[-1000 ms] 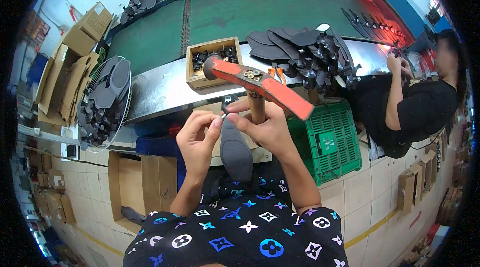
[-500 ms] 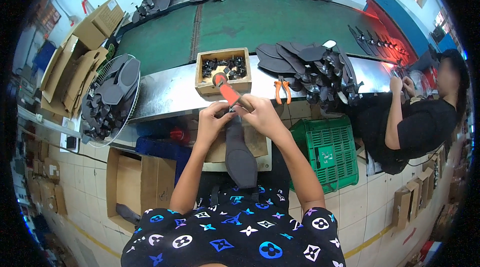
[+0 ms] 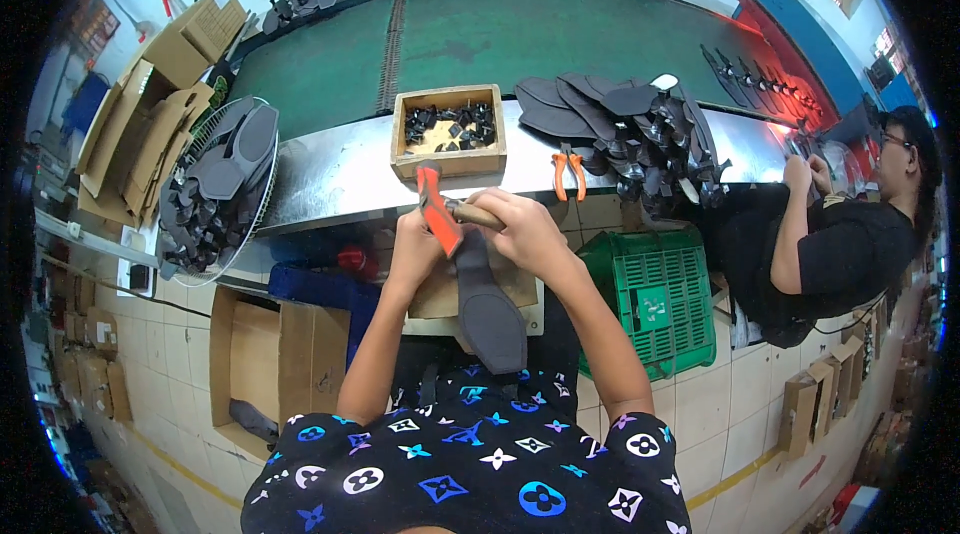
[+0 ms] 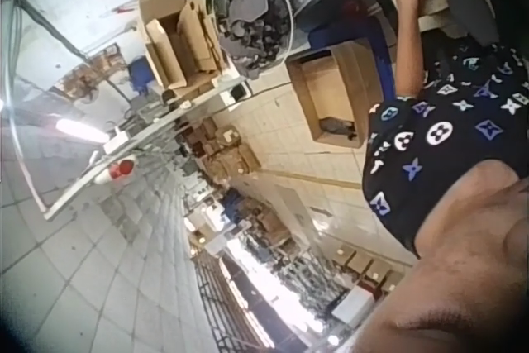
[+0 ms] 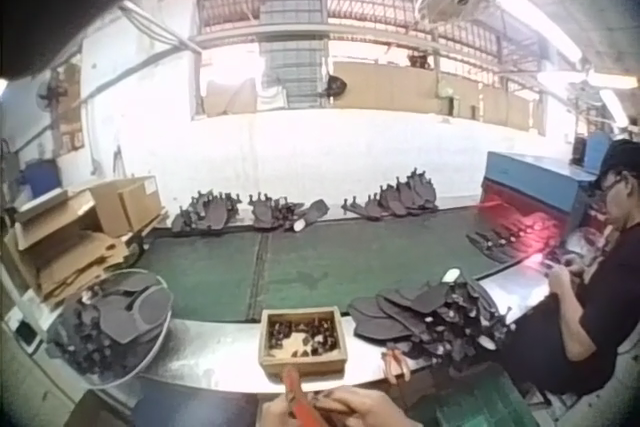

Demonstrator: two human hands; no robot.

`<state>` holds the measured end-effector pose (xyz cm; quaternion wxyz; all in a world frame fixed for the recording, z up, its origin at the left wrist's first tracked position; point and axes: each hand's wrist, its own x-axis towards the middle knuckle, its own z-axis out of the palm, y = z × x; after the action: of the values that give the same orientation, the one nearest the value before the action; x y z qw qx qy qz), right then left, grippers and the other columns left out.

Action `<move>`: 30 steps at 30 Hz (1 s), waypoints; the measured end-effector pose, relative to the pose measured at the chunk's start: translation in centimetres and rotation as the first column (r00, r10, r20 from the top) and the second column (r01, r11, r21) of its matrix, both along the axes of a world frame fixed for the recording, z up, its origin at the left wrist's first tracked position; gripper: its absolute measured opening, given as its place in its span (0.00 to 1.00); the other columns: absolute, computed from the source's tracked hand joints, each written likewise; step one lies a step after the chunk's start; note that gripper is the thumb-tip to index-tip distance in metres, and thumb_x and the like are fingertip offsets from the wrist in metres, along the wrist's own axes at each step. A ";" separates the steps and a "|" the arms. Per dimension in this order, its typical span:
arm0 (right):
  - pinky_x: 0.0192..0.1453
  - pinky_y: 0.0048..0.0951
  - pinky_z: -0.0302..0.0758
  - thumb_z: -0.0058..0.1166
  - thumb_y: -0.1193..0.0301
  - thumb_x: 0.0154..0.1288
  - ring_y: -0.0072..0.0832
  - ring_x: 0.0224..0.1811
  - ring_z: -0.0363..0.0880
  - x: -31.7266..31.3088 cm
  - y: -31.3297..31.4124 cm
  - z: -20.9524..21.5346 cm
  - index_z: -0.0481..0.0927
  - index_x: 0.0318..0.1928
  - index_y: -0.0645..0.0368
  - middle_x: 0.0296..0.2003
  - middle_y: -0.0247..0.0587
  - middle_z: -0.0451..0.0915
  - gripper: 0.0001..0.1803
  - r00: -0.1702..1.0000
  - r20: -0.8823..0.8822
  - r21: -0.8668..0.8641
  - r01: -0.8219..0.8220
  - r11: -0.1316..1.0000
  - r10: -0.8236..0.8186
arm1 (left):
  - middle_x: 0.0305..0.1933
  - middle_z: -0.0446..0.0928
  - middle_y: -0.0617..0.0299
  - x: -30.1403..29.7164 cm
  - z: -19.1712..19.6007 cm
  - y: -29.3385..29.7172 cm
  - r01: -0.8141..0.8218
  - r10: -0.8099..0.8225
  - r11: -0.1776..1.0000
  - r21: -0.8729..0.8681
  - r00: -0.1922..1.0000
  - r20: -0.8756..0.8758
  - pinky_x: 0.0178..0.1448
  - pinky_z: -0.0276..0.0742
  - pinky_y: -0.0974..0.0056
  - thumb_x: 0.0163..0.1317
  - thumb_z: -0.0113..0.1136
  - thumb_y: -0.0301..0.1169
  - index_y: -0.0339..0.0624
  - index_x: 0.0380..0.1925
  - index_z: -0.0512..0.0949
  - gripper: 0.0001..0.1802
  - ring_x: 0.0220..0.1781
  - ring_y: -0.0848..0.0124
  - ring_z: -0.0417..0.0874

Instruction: The worker is using a hammer to attach and finish shoe components at a workbench.

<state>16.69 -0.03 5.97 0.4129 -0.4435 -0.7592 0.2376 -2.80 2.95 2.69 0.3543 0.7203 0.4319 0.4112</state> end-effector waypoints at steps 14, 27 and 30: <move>0.42 0.34 0.79 0.60 0.73 0.66 0.35 0.36 0.84 -1.4 -3.9 3.0 0.76 0.56 0.60 0.41 0.51 0.82 0.19 0.972 -0.068 -0.166 0.210 0.964 -0.224 | 0.34 0.87 0.61 -0.8 -0.4 1.3 0.119 -0.091 0.976 -0.180 0.983 0.160 0.41 0.79 0.71 0.56 0.69 0.25 0.35 0.42 0.87 0.12 0.35 0.80 0.83; 0.52 0.41 0.78 0.53 0.74 0.72 0.55 0.50 0.82 -2.6 -10.0 5.9 0.69 0.65 0.68 0.50 0.64 0.80 0.23 0.967 0.021 -0.158 0.255 0.954 -0.255 | 0.40 0.87 0.62 -1.2 -0.1 1.2 0.261 -0.167 0.925 -0.277 0.932 0.320 0.46 0.80 0.72 0.58 0.68 0.24 0.35 0.46 0.86 0.15 0.40 0.79 0.84; 0.51 0.42 0.78 0.53 0.74 0.72 0.55 0.50 0.82 -3.1 -10.1 4.9 0.69 0.64 0.68 0.49 0.63 0.80 0.23 0.960 -0.032 -0.145 0.271 0.952 -0.278 | 0.40 0.87 0.62 -1.4 -0.3 1.5 0.277 -0.189 0.902 -0.332 0.943 0.274 0.47 0.79 0.72 0.58 0.68 0.25 0.36 0.43 0.87 0.12 0.40 0.79 0.84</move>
<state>13.62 -10.11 10.84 0.4297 -0.5661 -0.6607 0.2416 -4.25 4.47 2.36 0.5775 0.6346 0.3661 0.3601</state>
